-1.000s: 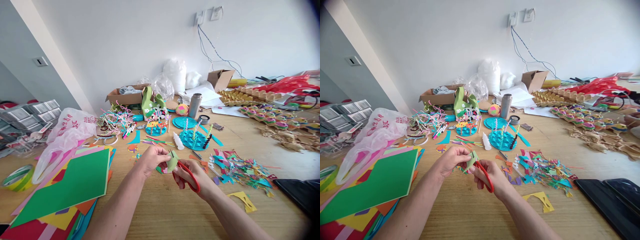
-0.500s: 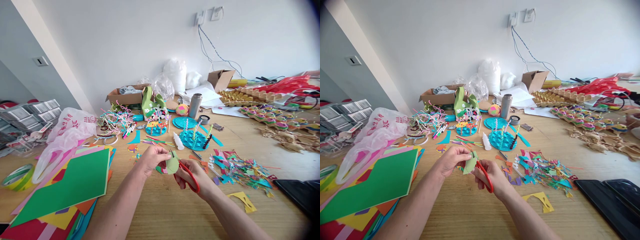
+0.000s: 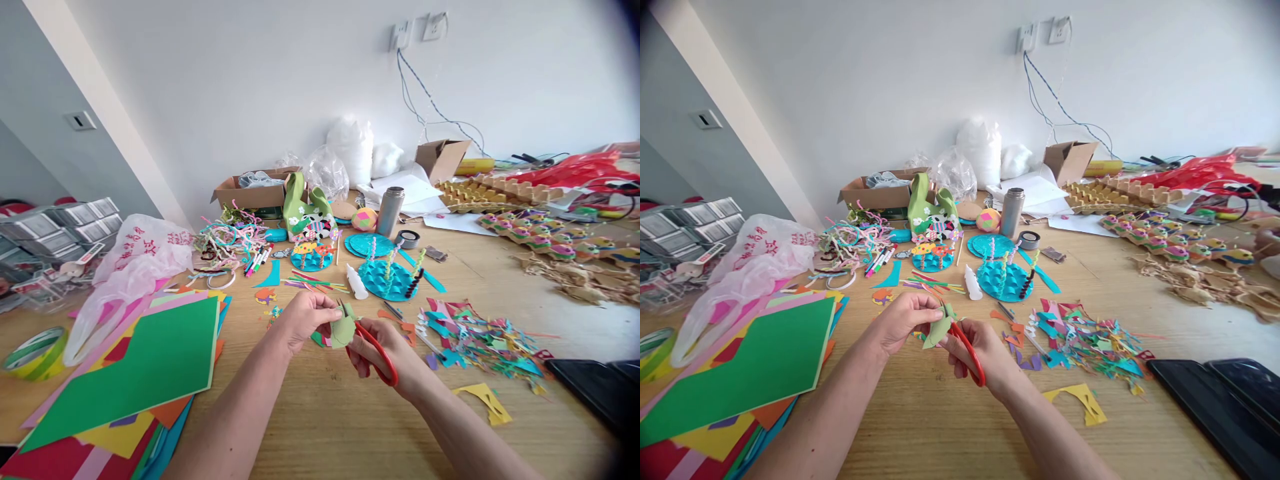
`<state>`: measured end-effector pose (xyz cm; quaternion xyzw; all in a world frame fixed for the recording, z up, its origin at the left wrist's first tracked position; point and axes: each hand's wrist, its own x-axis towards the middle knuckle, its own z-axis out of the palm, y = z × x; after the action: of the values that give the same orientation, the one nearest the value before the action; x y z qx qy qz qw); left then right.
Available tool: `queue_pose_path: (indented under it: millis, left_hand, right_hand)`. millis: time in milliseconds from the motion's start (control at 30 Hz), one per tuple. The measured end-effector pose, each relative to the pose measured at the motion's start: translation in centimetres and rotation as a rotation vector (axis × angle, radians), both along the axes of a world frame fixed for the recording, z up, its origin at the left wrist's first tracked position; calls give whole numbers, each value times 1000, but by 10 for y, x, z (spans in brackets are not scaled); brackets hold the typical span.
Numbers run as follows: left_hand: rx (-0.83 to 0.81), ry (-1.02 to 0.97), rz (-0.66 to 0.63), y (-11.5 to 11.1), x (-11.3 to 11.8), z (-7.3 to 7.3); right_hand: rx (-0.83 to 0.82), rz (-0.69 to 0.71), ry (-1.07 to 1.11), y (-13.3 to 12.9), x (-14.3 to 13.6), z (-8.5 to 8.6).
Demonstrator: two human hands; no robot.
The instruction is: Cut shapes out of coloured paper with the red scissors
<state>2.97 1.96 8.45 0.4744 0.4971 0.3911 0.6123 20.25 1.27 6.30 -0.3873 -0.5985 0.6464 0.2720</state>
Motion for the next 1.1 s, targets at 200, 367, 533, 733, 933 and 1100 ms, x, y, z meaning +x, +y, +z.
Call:
queue_pose_path:
  millis: [200,367,533,733,933,1100]
  left_hand:
    - [-3,5,31,0,1,1]
    - [6,8,76,1,1,1]
    - [5,4,53,0,1,1]
    - [13,32,18,-1,1,5]
    - [14,40,25,-2,1,9]
    - [4,23,14,-2,0,8]
  right_hand:
    - [10,8,-27,1,1,-5]
    - [3,12,-36,1,1,-5]
    - [2,20,-25,1,1,-5]
    - [3,33,-21,1,1,-3]
    - [12,37,-26,1,3,-5]
    - [14,26,-52,2,3,-6]
